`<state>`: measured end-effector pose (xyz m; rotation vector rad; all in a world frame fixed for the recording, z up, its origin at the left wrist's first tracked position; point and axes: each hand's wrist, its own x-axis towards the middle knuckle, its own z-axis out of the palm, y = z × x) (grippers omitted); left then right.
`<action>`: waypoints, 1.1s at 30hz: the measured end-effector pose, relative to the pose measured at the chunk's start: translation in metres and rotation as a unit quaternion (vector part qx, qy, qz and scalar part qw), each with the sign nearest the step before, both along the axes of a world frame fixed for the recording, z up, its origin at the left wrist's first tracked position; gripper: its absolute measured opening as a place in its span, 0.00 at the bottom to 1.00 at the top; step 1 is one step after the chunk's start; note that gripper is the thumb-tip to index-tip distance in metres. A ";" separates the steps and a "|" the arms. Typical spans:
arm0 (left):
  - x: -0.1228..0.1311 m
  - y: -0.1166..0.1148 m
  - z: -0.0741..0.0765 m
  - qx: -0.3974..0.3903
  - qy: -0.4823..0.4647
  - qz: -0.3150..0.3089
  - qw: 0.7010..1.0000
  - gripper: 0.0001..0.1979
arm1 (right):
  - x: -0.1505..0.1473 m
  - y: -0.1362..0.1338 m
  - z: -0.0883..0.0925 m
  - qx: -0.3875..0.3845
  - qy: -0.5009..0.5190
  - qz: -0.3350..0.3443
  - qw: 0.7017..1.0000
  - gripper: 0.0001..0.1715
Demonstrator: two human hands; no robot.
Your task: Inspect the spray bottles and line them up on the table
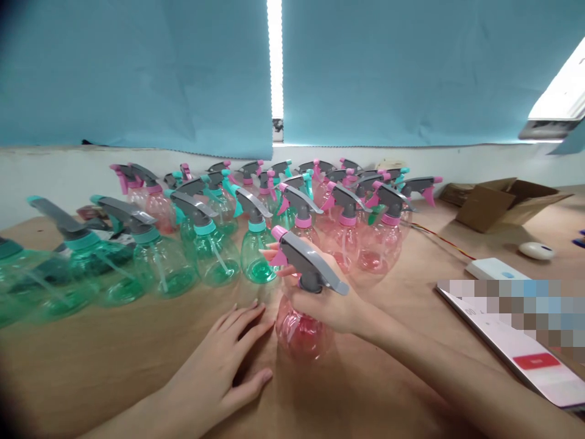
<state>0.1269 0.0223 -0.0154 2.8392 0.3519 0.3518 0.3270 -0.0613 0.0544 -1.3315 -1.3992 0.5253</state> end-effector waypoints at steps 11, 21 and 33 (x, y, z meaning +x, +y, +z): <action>0.000 0.001 0.000 0.007 0.001 -0.002 1.000 0.25 | 0.005 -0.001 -0.005 0.020 0.000 0.017 1.000 0.11; 0.000 0.002 0.000 0.008 -0.005 -0.002 1.000 0.25 | 0.005 0.000 -0.003 0.012 -0.032 0.011 0.999 0.07; 0.000 0.001 0.001 0.017 0.011 -0.003 1.000 0.25 | 0.004 0.000 -0.002 0.010 -0.012 0.022 1.000 0.07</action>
